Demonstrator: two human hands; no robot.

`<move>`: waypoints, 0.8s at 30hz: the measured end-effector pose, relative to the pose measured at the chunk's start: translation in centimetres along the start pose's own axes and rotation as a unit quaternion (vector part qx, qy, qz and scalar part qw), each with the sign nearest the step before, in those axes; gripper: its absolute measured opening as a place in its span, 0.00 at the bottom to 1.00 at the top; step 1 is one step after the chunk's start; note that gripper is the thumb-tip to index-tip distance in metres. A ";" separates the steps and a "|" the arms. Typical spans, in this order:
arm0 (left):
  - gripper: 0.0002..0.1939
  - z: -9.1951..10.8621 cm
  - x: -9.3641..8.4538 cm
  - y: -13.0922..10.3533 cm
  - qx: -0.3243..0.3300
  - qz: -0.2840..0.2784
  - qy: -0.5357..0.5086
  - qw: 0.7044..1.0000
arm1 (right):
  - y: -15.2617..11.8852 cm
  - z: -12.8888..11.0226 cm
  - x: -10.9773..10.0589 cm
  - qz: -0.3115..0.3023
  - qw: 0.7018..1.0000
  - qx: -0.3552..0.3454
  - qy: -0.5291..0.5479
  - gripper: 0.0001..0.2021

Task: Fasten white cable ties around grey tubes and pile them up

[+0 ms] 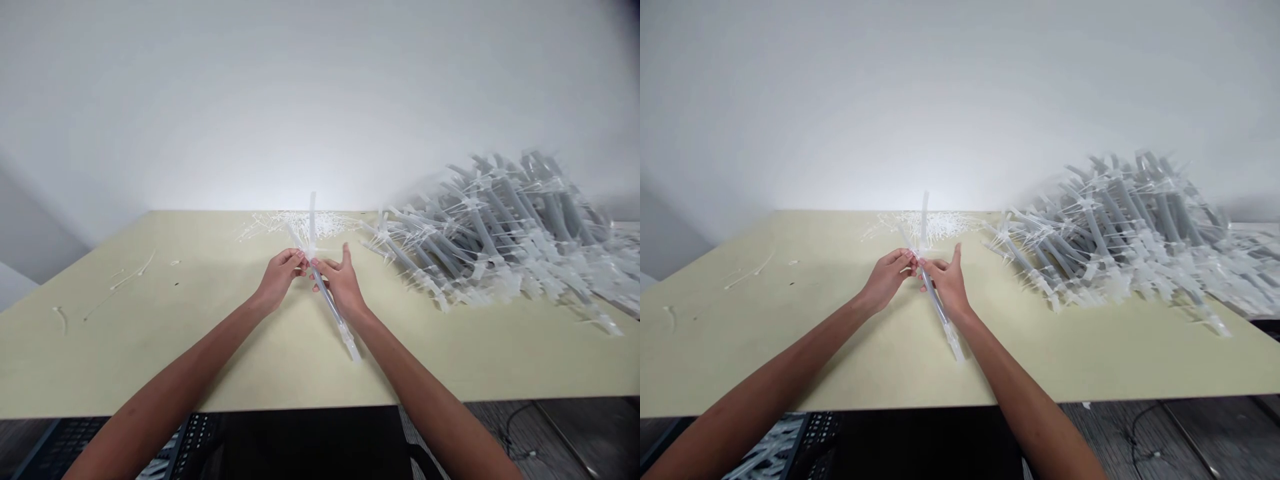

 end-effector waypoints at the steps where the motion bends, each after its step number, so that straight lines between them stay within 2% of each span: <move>1: 0.12 0.1 0.2 0.0 0.002 -0.007 -0.007 1.000 | 0.1 0.3 0.2 -0.015 1.000 0.019 0.014 0.45; 4: 0.11 0.1 0.9 -0.3 -0.001 -0.026 -0.010 1.000 | 0.1 0.3 0.7 -0.054 0.997 0.036 0.032 0.25; 7: 0.12 0.0 1.5 -0.6 -0.009 -0.038 0.012 0.999 | 0.1 -0.2 1.1 -0.069 0.996 0.024 0.051 0.17; 11: 0.11 0.0 2.2 -0.9 0.004 -0.054 0.028 0.998 | 0.1 -0.2 1.3 -0.086 0.993 0.008 0.075 0.15; 14: 0.11 0.1 2.3 -1.0 0.023 -0.053 0.025 0.998 | 0.2 -0.2 1.3 -0.091 0.992 -0.002 0.081 0.18; 18: 0.10 0.2 2.2 -1.1 0.036 -0.047 0.020 0.998 | 0.2 -0.1 1.4 -0.096 0.992 0.012 0.087 0.20; 24: 0.10 0.2 2.3 -1.0 0.041 -0.038 0.026 0.998 | 0.2 0.2 1.7 -0.104 0.987 0.028 0.118 0.18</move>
Point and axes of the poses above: each hand's wrist, its own y-axis towards the middle knuckle, its own x-axis out of the palm, z = x × y, the point moved 7 cm from there along y, towards the middle knuckle, and after that the axes turned 9 degrees about -y, right-handed, at the moved point
